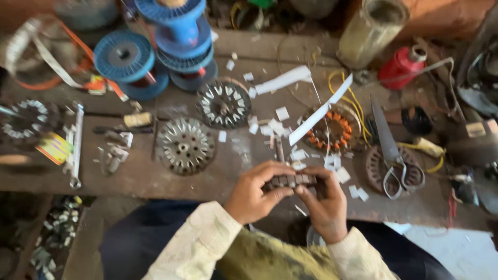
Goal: The person inserts small white insulating pieces into the slots of a motor stator core, then uses shears to trim a strip of white material and continues inserting pieces. The person repeats this process across multiple stator cores on the workbench.
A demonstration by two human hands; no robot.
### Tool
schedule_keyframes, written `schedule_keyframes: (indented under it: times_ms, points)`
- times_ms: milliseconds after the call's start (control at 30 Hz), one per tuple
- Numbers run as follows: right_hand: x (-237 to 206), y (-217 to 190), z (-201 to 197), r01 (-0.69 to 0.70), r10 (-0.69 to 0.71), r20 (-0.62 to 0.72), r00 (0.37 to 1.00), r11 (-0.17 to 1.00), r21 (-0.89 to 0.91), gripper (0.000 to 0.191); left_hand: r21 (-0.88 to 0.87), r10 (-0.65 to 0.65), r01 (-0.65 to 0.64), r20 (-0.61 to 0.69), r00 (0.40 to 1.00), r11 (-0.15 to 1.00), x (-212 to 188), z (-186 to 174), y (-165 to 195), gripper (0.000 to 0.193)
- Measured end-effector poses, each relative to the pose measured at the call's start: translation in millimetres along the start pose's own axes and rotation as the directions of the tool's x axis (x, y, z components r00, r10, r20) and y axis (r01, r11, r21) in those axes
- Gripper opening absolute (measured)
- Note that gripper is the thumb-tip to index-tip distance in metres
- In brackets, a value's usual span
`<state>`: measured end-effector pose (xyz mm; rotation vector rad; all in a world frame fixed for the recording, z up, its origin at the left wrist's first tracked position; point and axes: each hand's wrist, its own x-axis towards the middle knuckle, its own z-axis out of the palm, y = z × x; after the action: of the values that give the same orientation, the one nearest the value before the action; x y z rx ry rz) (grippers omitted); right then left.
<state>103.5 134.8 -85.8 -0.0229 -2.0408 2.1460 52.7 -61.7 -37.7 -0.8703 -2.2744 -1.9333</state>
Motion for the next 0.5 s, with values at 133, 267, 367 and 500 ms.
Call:
schedule_keyframes:
  times_ms: [133, 267, 367, 500]
  points:
    - [4.5, -1.7, -0.9, -0.007, 0.003, 0.062, 0.998, 0.997, 0.075, 0.04, 0.013, -0.032, 0.031, 0.032, 0.999, 0.999, 1.9, -7.9, 6.4, 0.032]
    - [8.2, 4.8, -2.2, -0.007, 0.006, 0.04, 0.999, 1.0, 0.009, 0.039, 0.016, -0.045, 0.044, 0.046, 0.998, 0.999, 4.1, -9.0, 5.0, 0.034]
    - [5.2, 12.6, -2.3, 0.01, -0.011, 0.053, 0.999, 0.999, 0.032, 0.038, 0.021, -0.027, 0.026, 0.037, 0.999, 0.999, 1.3, -6.3, 1.1, 0.034]
    - [3.1, 16.9, -2.5, 0.071, -0.076, 0.087, 0.993, 0.995, 0.068, 0.035, 0.009, -0.026, 0.026, 0.031, 0.999, 1.0, 0.1, -4.5, -1.2, 0.034]
